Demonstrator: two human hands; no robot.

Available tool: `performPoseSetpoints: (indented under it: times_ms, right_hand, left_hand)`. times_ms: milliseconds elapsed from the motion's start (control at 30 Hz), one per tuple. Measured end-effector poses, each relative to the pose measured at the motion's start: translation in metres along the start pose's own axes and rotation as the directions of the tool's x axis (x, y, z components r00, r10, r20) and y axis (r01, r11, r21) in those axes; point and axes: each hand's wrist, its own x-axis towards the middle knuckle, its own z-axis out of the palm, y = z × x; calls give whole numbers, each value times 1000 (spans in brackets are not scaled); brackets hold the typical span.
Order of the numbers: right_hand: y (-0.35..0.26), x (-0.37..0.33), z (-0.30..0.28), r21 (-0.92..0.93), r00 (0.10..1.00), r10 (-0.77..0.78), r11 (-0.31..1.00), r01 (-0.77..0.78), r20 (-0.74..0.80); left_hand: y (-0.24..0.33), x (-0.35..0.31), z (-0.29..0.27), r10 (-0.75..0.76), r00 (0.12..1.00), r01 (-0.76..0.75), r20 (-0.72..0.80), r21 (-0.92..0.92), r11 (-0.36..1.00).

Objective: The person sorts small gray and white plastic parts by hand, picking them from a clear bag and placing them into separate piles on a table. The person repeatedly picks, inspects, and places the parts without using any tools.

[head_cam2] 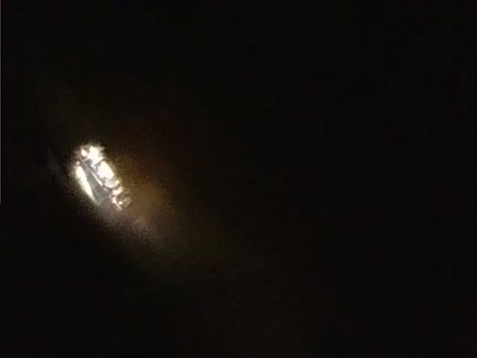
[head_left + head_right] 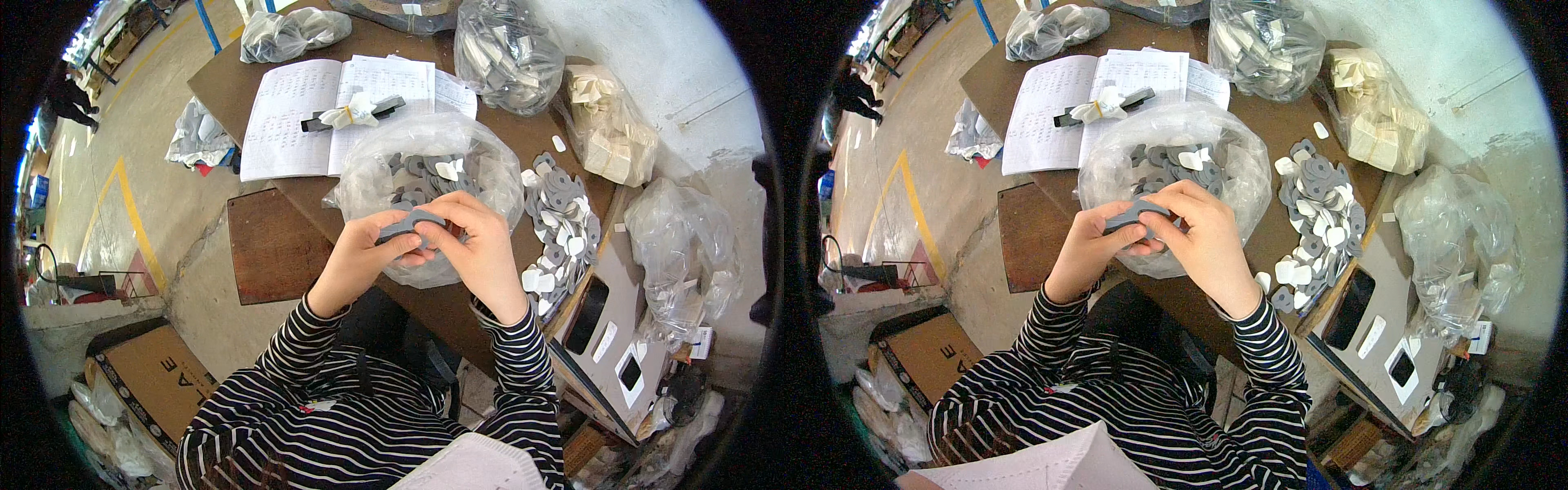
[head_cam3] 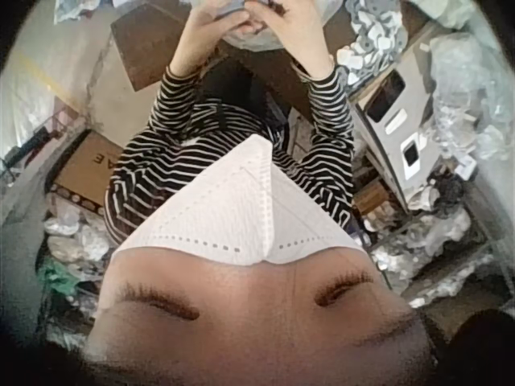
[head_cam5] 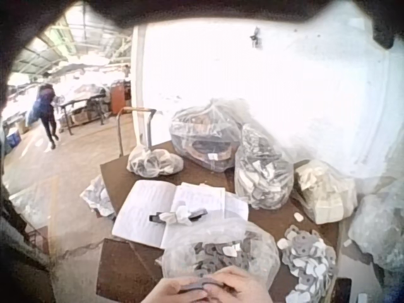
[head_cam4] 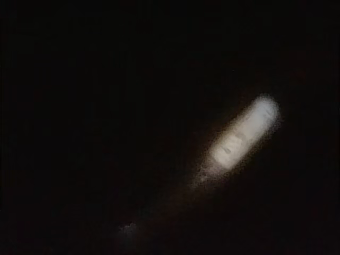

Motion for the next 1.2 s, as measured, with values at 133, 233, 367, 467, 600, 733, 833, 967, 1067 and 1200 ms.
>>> performPoseSetpoints:
  times_ms: [133,233,367,467,600,733,833,967,1067,1200]
  right_hand:
    - [3,0,0,73,999,-17,997,21,-48]
    - [1,1,-5,60,988,67,996,-59,-137]
    - [21,13,-17,-167,972,-7,985,-33,-235]
    - [17,10,-11,-251,970,-134,965,80,-205]
    - [-1,3,1,5,994,-108,994,108,-6]
    - [3,3,5,55,995,-60,996,64,-77]
    - [-4,1,3,76,992,-6,997,16,-125]
    - [0,6,-6,128,975,45,992,-18,-218]
    - [18,13,-16,163,969,100,985,-63,-227]
    - [19,11,-12,-199,970,-136,975,95,-204]
  left_hand:
    - [0,3,-3,-20,1000,22,-20,90,996]
    - [-1,2,3,47,992,-58,-118,-93,994]
    - [12,0,-3,-24,998,2,-52,-381,925]
    - [10,-2,0,32,995,-56,-98,-253,966]
    - [-7,1,-6,69,994,-66,-82,41,997]
    - [-5,4,-3,125,991,-113,-43,217,969]
    - [-2,3,3,103,992,-102,-71,31,994]
    - [5,-1,-1,32,998,-49,-50,-385,922]
    - [12,-1,0,17,996,-43,-89,-294,955]
    - [6,1,-5,80,996,-83,-25,-181,980]
